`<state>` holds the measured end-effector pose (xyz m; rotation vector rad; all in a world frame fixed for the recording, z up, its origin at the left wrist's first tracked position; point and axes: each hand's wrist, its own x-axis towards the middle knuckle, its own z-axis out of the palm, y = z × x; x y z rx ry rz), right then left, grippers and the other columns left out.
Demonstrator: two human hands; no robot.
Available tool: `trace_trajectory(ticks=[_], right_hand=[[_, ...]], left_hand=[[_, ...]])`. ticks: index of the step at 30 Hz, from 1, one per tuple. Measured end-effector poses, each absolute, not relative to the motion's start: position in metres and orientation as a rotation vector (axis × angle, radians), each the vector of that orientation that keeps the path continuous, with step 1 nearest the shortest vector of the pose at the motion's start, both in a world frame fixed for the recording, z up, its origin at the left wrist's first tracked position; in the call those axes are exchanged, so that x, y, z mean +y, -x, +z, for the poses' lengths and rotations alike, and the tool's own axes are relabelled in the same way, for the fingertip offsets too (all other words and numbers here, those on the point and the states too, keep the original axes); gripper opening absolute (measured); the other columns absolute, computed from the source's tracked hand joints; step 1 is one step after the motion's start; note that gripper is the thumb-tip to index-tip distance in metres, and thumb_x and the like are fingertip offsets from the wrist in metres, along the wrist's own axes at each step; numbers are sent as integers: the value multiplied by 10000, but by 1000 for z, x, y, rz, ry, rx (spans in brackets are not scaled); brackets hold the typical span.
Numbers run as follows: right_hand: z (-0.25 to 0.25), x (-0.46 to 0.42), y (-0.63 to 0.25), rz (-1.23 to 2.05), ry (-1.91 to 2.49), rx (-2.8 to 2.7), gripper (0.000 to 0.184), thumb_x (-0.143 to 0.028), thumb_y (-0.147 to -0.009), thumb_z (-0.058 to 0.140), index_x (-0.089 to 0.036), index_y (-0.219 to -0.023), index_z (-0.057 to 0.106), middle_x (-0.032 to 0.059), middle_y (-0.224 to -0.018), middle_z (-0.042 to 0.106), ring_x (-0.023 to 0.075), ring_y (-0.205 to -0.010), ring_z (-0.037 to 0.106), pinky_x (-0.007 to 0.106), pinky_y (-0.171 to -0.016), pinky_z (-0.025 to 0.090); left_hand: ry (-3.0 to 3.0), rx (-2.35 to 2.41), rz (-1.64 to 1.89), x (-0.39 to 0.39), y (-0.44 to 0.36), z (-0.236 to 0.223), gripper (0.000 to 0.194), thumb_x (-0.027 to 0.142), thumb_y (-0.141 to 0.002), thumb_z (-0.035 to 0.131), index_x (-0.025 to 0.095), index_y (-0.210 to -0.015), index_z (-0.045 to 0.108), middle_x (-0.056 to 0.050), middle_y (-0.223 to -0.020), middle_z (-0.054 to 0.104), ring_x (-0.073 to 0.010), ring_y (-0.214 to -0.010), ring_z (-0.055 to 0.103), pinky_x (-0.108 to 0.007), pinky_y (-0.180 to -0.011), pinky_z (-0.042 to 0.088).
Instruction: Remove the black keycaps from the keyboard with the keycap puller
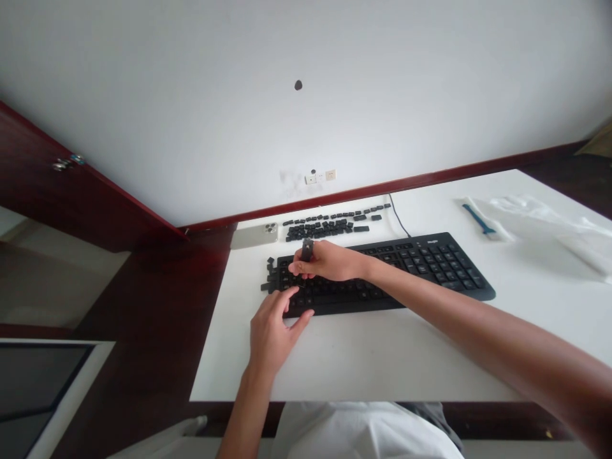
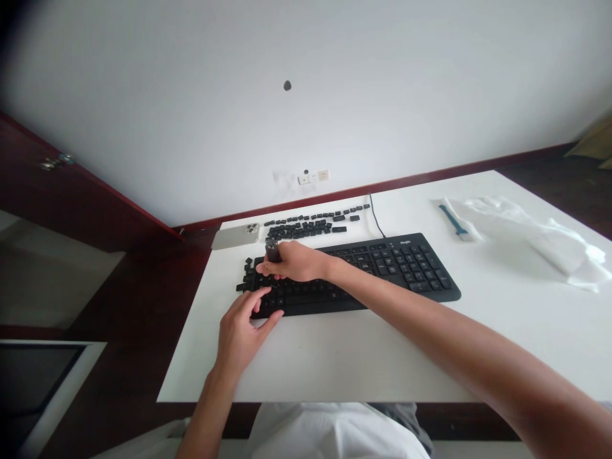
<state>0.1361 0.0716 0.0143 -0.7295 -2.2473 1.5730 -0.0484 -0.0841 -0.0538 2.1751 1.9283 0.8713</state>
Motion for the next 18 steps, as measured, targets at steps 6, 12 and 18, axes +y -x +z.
trace_trajectory(ticks=[6, 12, 18], right_hand=[[11, 69, -133, 1708, 744, -2185, 465, -620, -908, 688, -157, -883, 720, 55, -806, 743, 192, -787, 713, 297, -722, 575], [6, 72, -132, 1869, 738, -2069, 443, -583, -898, 721, -142, -858, 699, 71, -879, 756, 189, -847, 738, 310, -792, 631], [2, 72, -131, 1777, 767, -2109, 355, -475, -938, 697, -142, -815, 709, 65, -819, 762, 179, -782, 740, 289, -731, 626]], left_hand=[[-2193, 1961, 806, -79, 47, -55, 322, 397, -946, 726, 229, -1217, 674, -1, -825, 573, -198, -801, 598, -320, -771, 501], [-2152, 1973, 806, -77, 47, -55, 286, 382, -951, 722, 218, -1180, 672, 8, -808, 566, -187, -780, 586, -315, -757, 495], [-2143, 1951, 817, -73, 48, -57, 278, 388, -952, 716, 226, -1168, 651, 12, -822, 594, -180, -787, 617, -304, -755, 505]])
